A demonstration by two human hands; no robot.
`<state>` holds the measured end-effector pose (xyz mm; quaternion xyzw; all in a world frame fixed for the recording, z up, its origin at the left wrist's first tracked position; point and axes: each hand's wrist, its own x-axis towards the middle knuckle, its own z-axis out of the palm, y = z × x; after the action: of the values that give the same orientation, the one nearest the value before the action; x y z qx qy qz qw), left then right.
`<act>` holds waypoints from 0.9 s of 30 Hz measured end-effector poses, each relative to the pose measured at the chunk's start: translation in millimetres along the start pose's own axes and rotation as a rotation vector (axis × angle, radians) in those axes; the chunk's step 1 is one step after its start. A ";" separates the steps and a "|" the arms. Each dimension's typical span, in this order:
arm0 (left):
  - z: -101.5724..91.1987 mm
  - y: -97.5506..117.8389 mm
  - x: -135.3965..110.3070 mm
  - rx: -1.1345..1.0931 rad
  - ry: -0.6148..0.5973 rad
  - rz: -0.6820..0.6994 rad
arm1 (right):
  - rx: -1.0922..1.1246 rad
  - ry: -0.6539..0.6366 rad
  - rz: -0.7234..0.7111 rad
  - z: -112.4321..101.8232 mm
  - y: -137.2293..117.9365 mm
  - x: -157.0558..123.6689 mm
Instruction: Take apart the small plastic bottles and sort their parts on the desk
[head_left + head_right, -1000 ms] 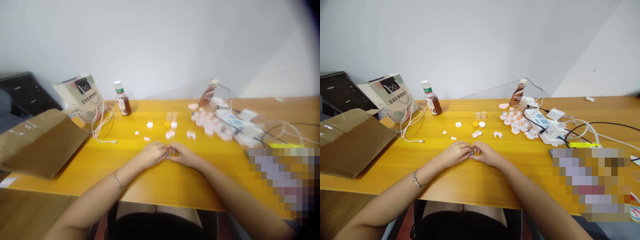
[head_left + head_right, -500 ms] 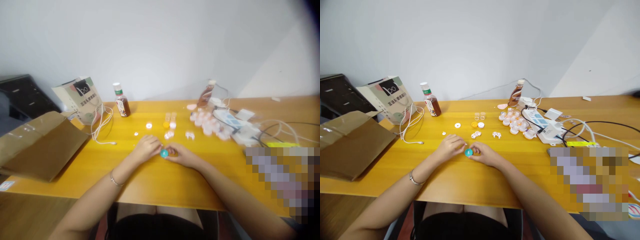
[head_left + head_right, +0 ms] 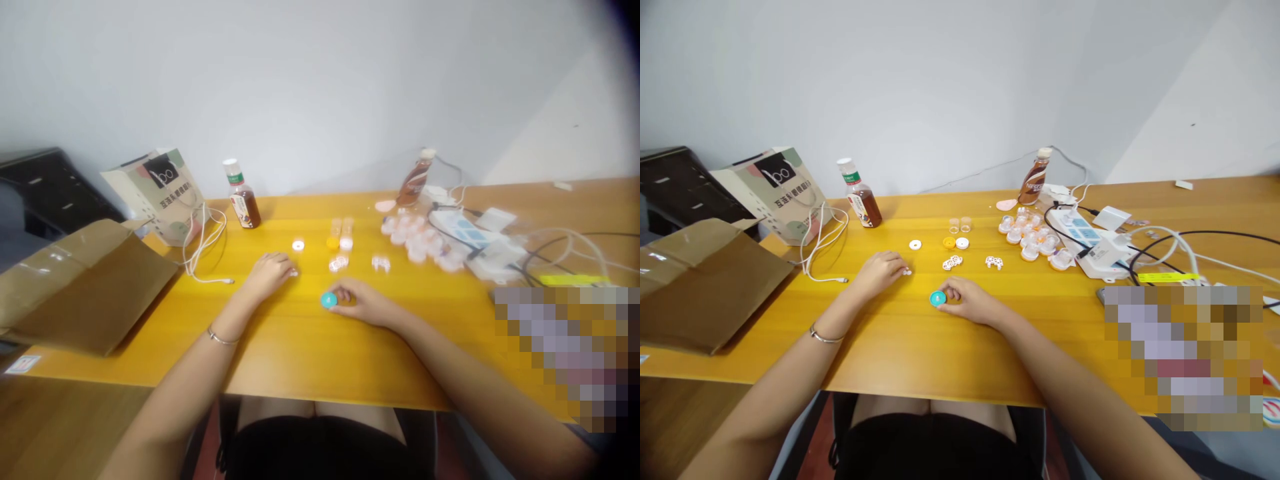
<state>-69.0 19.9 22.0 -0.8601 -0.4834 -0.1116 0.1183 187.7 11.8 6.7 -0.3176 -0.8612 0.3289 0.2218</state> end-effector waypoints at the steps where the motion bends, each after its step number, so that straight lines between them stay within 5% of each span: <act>1: 0.4 0.4 0.3 0.008 -0.002 0.000 | 0.000 0.003 0.000 0.1 0.1 0.0; 11: 1.7 7.1 0.1 0.029 0.014 0.025 | -0.010 0.044 0.008 0.8 -0.3 0.3; 18: -3.6 46.8 -0.1 -0.232 0.030 0.297 | -0.027 0.052 -0.027 2.9 4.1 1.2; 27: -1.3 56.9 1.7 -0.122 0.068 0.346 | 0.000 0.061 -0.031 5.1 6.4 1.8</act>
<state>-19.4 -7.9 18.3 -0.9318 -0.3163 -0.1476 0.0994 186.1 14.6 -1.0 -0.3140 -0.8589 0.3156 0.2532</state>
